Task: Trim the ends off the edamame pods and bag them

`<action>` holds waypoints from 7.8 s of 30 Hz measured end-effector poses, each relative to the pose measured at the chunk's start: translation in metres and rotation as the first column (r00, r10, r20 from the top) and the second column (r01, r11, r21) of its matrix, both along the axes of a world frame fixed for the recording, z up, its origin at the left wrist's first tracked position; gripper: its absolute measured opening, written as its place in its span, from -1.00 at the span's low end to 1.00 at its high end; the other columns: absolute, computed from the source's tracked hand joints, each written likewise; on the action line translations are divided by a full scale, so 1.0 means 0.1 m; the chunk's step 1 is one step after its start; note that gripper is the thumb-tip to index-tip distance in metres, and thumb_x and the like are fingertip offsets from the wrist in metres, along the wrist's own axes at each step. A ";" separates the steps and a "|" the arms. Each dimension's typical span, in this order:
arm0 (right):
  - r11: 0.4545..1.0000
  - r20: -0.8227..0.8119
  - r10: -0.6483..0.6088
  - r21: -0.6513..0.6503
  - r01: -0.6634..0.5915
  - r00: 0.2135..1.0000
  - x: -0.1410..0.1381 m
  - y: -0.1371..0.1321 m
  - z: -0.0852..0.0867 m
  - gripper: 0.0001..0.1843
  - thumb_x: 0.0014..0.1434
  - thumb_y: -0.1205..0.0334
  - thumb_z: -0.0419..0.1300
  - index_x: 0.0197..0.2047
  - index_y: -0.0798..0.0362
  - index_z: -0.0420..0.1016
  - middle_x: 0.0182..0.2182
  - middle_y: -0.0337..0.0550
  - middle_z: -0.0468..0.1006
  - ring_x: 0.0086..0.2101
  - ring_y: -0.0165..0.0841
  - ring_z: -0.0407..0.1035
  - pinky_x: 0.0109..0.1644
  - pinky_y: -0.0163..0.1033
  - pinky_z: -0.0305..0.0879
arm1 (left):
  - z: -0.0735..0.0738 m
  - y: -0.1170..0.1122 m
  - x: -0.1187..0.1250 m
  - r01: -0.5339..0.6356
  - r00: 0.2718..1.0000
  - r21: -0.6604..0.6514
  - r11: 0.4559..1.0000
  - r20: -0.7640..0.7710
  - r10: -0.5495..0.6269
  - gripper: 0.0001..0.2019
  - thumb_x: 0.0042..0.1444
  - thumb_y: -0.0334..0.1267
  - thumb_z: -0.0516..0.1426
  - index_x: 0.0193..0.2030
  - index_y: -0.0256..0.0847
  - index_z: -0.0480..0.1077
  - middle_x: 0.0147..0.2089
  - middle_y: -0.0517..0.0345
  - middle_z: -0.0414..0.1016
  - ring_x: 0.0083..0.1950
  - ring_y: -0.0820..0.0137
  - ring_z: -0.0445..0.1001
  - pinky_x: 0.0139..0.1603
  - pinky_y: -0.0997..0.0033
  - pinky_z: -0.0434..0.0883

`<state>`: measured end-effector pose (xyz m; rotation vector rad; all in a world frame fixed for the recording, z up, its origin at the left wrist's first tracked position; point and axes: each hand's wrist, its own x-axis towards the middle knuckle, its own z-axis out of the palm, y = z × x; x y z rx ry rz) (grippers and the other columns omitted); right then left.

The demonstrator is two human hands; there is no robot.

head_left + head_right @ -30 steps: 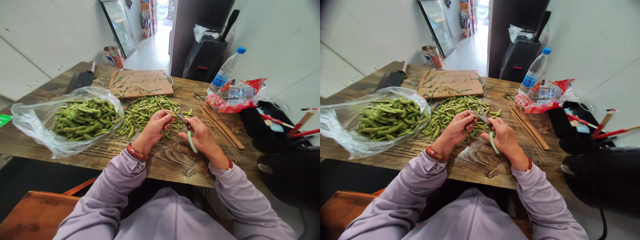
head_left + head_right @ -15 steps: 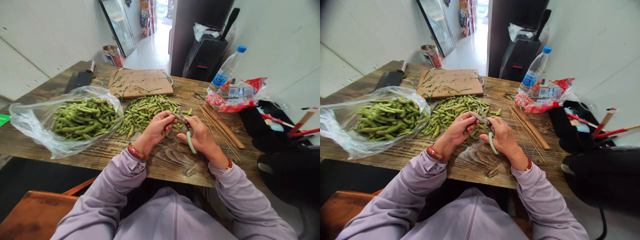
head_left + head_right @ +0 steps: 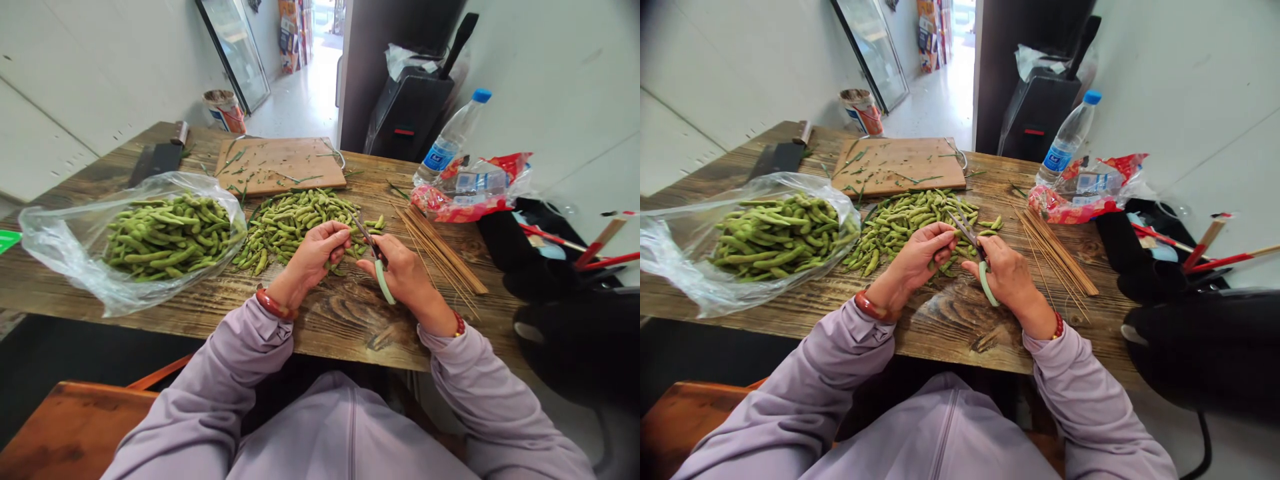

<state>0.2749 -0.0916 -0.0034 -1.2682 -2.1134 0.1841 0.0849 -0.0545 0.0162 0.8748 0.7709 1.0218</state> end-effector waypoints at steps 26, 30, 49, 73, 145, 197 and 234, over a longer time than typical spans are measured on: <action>0.992 -0.029 -0.104 0.067 0.105 0.994 0.09 0.09 -0.07 -0.52 0.33 -0.13 0.15 0.11 0.06 0.46 -0.13 0.09 0.59 -0.12 -0.04 0.50 -0.06 0.06 0.45 | -0.01 0.16 -0.08 -0.078 0.957 0.135 0.988 -0.267 0.112 -0.86 0.17 -0.23 0.16 -0.33 -0.22 0.31 -0.47 0.27 0.37 -0.58 0.58 0.27 -0.62 0.60 0.14; 0.992 -0.026 -0.101 0.067 0.102 0.995 0.09 0.09 -0.05 -0.50 0.34 -0.15 0.13 0.12 0.07 0.46 -0.12 0.12 0.58 -0.11 -0.02 0.49 -0.05 0.07 0.44 | -0.11 0.15 0.00 0.173 0.599 0.519 0.837 -0.730 0.329 -0.85 0.23 -0.29 0.12 -0.22 -0.25 0.52 -0.29 0.07 0.57 -0.27 0.40 0.51 -0.28 0.46 0.40; 0.996 -0.018 -0.086 0.031 0.086 0.996 0.09 0.06 -0.01 -0.55 0.33 -0.05 0.18 0.12 0.09 0.46 -0.08 0.12 0.58 -0.10 -0.05 0.50 -0.05 0.02 0.45 | -0.18 -0.01 0.03 0.675 -0.186 0.255 0.692 -0.849 0.494 -0.69 0.37 -0.38 -0.09 0.03 -0.30 0.45 -0.08 -0.14 0.59 -0.02 0.14 0.62 -0.15 0.28 0.46; 0.999 -0.100 0.019 -0.031 -0.022 0.995 0.05 0.06 -0.04 -0.40 0.17 -0.07 0.35 0.18 0.07 0.43 -0.13 0.01 0.53 -0.29 -0.20 0.46 -0.19 -0.04 0.47 | -0.01 0.03 -0.06 0.068 0.870 0.381 0.922 -0.474 0.132 -0.79 0.12 -0.12 0.22 -0.32 -0.24 0.43 -0.55 0.33 0.21 -0.46 0.51 0.16 -0.43 0.53 0.17; 0.999 -0.049 0.018 0.040 -0.016 0.999 -0.02 0.02 -0.07 -0.58 0.34 -0.09 0.15 0.08 0.05 0.42 -0.15 0.03 0.55 -0.18 -0.11 0.48 -0.13 -0.05 0.44 | -0.01 -0.04 0.04 0.081 0.997 0.094 0.992 0.008 -0.082 -0.68 0.08 -0.15 0.30 -0.29 -0.20 0.22 -0.55 0.39 0.29 -0.67 0.69 0.07 -0.65 0.68 -0.03; 0.989 -0.286 -0.102 0.073 0.127 0.953 0.14 0.29 -0.19 -0.52 0.28 -0.16 0.19 -0.04 0.10 0.54 -0.32 -0.03 0.60 -0.28 -0.15 0.50 -0.12 -0.04 0.39 | 0.12 0.32 -0.07 0.614 -0.032 0.436 0.659 -0.820 0.572 -0.80 0.24 -0.26 0.14 -0.15 -0.32 0.55 -0.03 -0.22 0.49 0.00 0.12 0.48 0.04 0.18 0.37; 0.992 -0.089 0.097 -0.069 -0.103 0.991 -0.01 0.05 -0.08 -0.42 0.13 -0.02 0.38 0.16 0.00 0.42 -0.07 -0.02 0.52 -0.22 -0.19 0.48 -0.13 -0.05 0.48 | -0.02 0.09 -0.19 0.234 0.880 0.458 0.858 -0.475 0.014 -0.85 0.12 -0.23 0.25 -0.35 -0.24 0.60 -0.37 0.15 0.57 -0.32 0.43 0.45 -0.24 0.48 0.37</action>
